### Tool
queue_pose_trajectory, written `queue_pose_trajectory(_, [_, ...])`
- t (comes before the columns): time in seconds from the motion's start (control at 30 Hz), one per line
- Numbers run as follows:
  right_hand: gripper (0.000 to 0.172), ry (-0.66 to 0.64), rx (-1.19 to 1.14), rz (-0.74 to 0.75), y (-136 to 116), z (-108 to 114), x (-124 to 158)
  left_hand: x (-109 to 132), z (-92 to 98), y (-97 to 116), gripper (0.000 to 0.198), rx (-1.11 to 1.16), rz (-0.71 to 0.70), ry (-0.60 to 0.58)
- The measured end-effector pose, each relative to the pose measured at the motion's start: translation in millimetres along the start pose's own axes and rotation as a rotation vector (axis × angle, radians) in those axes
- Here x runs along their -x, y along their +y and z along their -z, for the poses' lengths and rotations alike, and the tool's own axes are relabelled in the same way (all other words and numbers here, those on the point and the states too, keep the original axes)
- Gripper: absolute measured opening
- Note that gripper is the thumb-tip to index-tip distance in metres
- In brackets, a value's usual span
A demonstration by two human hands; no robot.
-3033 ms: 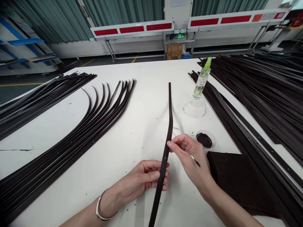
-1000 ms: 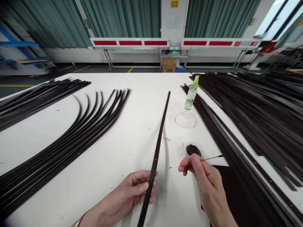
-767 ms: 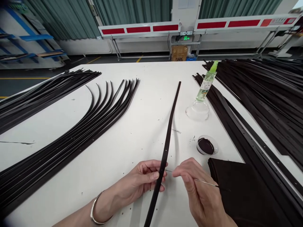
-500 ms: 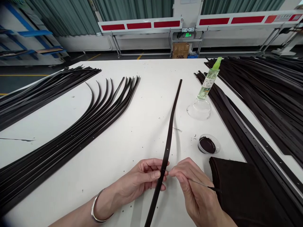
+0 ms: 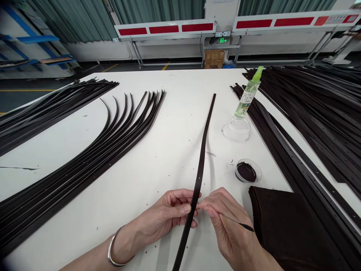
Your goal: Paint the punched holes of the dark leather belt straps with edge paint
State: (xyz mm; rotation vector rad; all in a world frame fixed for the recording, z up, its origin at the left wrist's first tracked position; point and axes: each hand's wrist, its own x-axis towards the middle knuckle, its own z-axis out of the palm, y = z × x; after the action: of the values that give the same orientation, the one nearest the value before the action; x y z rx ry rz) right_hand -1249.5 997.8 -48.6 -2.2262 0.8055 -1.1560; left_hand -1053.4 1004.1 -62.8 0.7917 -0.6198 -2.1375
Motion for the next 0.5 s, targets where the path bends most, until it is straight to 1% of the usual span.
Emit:
queue_pose_trajectory(0.1, [0.031,-0.002,0.034,-0.005,-1.8,-0.3,-2.2,0.2,-0.9,-0.3,0.018,-0.009,-0.001,0.01])
queue_pose_trajectory(0.2, [0.03,-0.007,0.034,0.023,-1.4,-1.1,-2.1,0.1,-1.7,-0.2,0.017,-0.021,0.002,0.017])
queue_pose_trajectory(0.33, [0.031,0.003,0.051,0.019,0.9,-2.4,0.3,-0.1,-2.2,0.3,0.02,-0.03,0.004,0.029])
queue_pose_trajectory(0.5, [0.033,0.009,0.046,0.051,2.4,-4.1,1.7,0.2,-2.9,0.5,0.022,-0.021,-0.013,0.036])
